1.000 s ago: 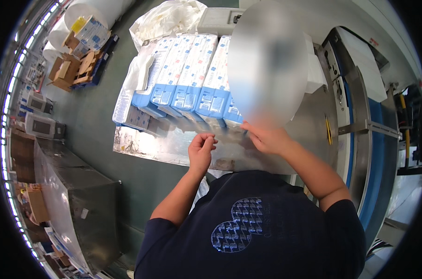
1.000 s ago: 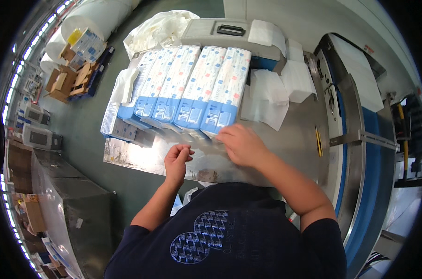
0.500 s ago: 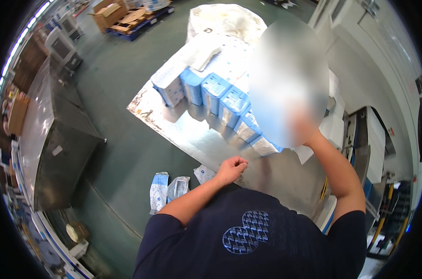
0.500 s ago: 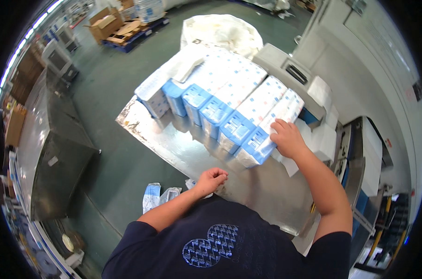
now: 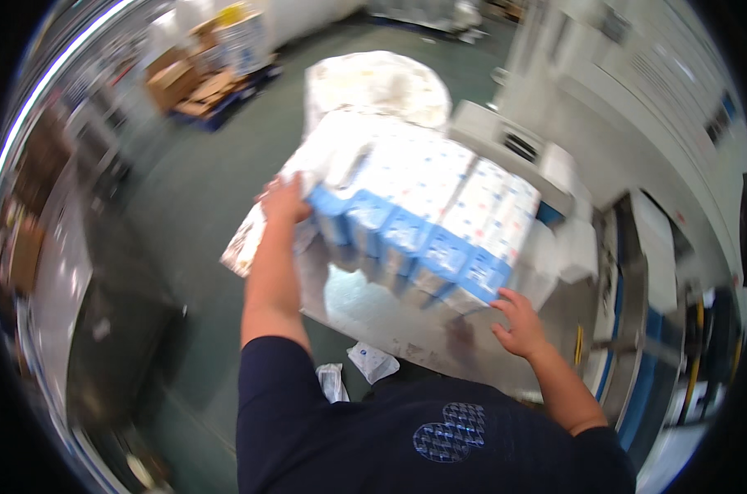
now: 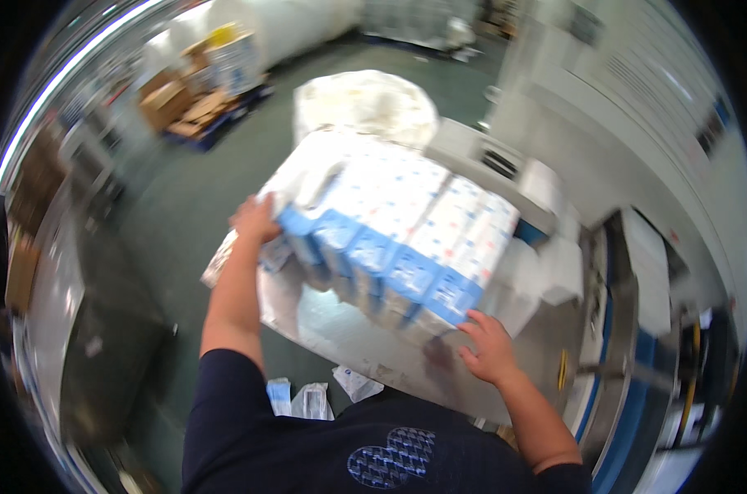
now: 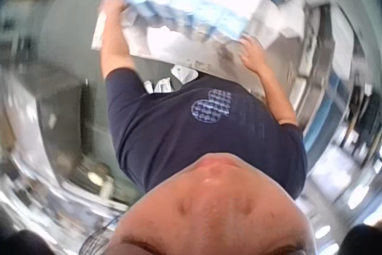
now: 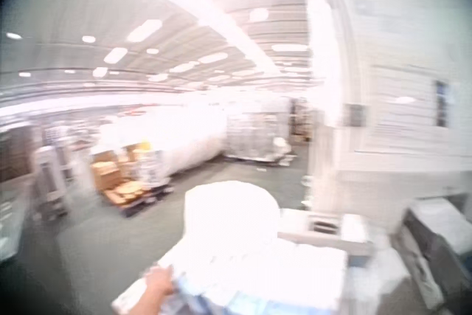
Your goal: The person stacks white paper pads into bundles by hand, wraps them in blue plastic film, and places the finished bundles onto a conveyor belt.
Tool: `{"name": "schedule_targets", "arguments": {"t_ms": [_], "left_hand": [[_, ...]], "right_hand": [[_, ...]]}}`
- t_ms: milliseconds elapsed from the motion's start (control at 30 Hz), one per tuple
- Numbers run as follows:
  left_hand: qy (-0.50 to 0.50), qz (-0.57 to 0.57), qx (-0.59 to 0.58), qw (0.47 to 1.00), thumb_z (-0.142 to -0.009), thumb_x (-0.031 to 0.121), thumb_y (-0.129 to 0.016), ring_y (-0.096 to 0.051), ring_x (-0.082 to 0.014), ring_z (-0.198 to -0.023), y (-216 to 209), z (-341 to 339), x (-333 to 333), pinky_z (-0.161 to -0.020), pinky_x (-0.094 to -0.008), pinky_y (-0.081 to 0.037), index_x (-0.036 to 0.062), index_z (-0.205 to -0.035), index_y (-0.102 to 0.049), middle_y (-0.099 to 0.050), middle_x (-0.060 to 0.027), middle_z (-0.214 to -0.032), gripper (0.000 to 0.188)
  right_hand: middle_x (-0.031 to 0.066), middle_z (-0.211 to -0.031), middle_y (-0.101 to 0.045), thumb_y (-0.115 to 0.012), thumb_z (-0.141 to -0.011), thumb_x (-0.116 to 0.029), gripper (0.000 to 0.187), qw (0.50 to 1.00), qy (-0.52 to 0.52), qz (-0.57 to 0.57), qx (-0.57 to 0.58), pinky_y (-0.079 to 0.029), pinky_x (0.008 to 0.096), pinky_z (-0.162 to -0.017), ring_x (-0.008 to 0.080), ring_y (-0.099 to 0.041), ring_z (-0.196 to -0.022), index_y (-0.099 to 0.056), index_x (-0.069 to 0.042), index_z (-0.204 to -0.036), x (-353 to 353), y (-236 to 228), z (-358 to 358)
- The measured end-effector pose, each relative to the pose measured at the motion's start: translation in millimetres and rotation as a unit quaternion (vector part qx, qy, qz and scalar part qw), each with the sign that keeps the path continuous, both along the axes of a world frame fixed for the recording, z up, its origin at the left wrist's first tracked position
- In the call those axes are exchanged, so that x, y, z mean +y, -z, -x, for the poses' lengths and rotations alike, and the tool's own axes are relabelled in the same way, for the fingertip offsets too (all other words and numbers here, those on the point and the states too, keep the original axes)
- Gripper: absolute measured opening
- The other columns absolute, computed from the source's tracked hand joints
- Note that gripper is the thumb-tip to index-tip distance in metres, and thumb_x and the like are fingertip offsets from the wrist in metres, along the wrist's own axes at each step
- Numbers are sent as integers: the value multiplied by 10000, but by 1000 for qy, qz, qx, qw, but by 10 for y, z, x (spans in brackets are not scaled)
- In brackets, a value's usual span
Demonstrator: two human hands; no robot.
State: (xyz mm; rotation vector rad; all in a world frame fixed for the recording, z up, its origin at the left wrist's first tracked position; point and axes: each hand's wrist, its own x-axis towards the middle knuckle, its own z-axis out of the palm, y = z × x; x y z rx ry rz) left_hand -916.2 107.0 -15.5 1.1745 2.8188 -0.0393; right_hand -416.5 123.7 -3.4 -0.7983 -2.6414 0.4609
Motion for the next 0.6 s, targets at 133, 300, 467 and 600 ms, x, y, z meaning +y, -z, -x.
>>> {"name": "schedule_targets", "arguments": {"t_ms": [133, 300, 467, 600], "left_hand": [[-1, 51, -19, 999, -565, 379, -704, -329, -387, -1237, -98, 272, -108, -942, -554, -339, 256, -1384, -218, -179, -144, -1435, 960], [38, 86, -6, 996, -681, 294, -627, -274, -336, -1276, -365, -125, -21, -991, -562, -251, 207, -1353, -305, -254, -113, -1411, 750], [170, -167, 7, 971, -693, 251, -638, -525, -275, -1021, -525, -1033, -231, -902, -447, -375, 110, -1086, -571, -577, -104, -1080, 422], [369, -272, -260, 850, -716, 179, -645, -543, -299, -940, -126, -1858, -633, -817, -376, -433, 80, -993, -605, -605, -118, -998, 297]], "right_hand": [[127, -1186, -475, -640, -661, -137, 441, 999, 51, 15, 13, -397, 422, -881, 337, -469, -1054, -530, -111, -1088, -274, -42, -81], [100, -1280, -400, -582, -708, -97, 531, 989, 110, -55, -79, -389, 411, -882, 302, -411, -1136, -459, -193, -1216, -18, -119, 17], [76, -1289, -399, -511, -765, -85, 424, 960, 37, -210, -183, -374, 425, -881, 269, -389, -1171, -487, -227, -1164, 612, -63, 345], [68, -1187, -468, -523, -743, -99, 228, 926, -72, -216, -302, -386, 414, -841, 247, -400, -1157, -597, -171, -946, 856, -218, 506]]}}
